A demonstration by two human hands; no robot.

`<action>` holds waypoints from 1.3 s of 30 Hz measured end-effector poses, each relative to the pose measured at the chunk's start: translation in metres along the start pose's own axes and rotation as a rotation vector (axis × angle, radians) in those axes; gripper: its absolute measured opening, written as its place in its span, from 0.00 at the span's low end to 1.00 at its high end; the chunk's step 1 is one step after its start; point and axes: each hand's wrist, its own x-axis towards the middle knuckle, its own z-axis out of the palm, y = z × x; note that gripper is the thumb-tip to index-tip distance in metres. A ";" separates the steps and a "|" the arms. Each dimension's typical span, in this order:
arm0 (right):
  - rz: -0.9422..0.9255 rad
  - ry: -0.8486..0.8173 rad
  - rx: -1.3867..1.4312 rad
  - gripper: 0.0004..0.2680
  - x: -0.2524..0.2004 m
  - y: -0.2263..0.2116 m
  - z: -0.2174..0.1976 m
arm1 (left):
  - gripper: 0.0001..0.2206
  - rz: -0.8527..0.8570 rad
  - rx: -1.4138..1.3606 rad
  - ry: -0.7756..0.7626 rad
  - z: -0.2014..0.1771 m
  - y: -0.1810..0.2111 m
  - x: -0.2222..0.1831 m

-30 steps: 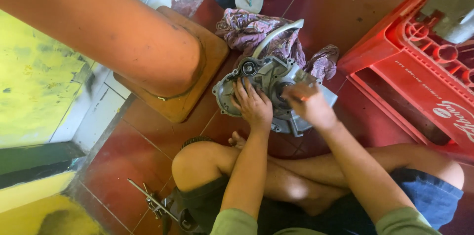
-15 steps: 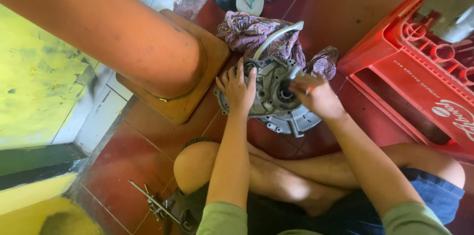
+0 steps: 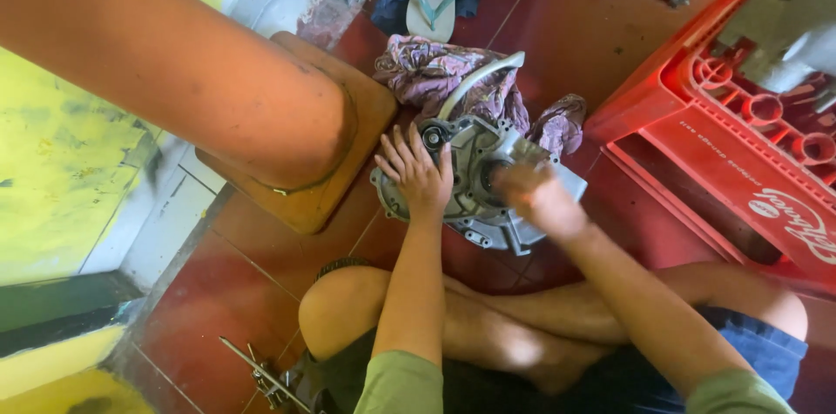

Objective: Cleaning a motorcycle engine casing using a brush and cleaning solution

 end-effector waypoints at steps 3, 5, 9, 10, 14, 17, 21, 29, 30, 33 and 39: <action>0.021 -0.052 0.265 0.21 0.009 -0.016 -0.012 | 0.34 -0.005 -0.026 -0.006 0.008 -0.003 -0.006; 0.012 0.000 0.085 0.11 0.009 0.031 -0.015 | 0.33 -0.006 -0.022 0.005 0.011 -0.004 -0.004; 0.002 -0.007 -0.277 0.05 0.033 0.004 -0.043 | 0.32 -0.013 -0.050 0.029 0.007 -0.001 -0.002; 0.003 -0.004 -0.280 0.05 0.023 -0.002 -0.033 | 0.32 -0.010 -0.052 0.032 0.008 -0.001 0.001; 0.005 -0.073 0.142 0.06 0.002 0.013 -0.019 | 0.32 -0.024 -0.043 0.011 0.010 -0.003 -0.005; 0.011 -0.073 -0.093 0.05 0.015 0.026 -0.027 | 0.32 -0.034 -0.038 0.014 0.017 -0.003 -0.004; 0.128 -0.124 0.289 0.06 0.020 -0.033 -0.035 | 0.32 -0.032 -0.051 -0.005 0.018 -0.005 -0.006; 0.201 -0.103 -0.038 0.04 0.009 -0.003 -0.029 | 0.33 -0.057 -0.081 -0.050 0.021 -0.008 -0.006; 0.167 -0.219 0.018 0.07 0.012 -0.024 -0.034 | 0.34 -0.069 -0.096 -0.072 0.023 -0.006 -0.005; 0.090 -0.113 0.164 0.05 0.007 -0.014 -0.033 | 0.32 -0.068 -0.098 -0.082 0.009 -0.003 -0.004; 0.148 -0.069 -0.020 0.26 -0.004 0.006 -0.026 | 0.32 -0.060 -0.083 -0.083 0.018 -0.006 -0.006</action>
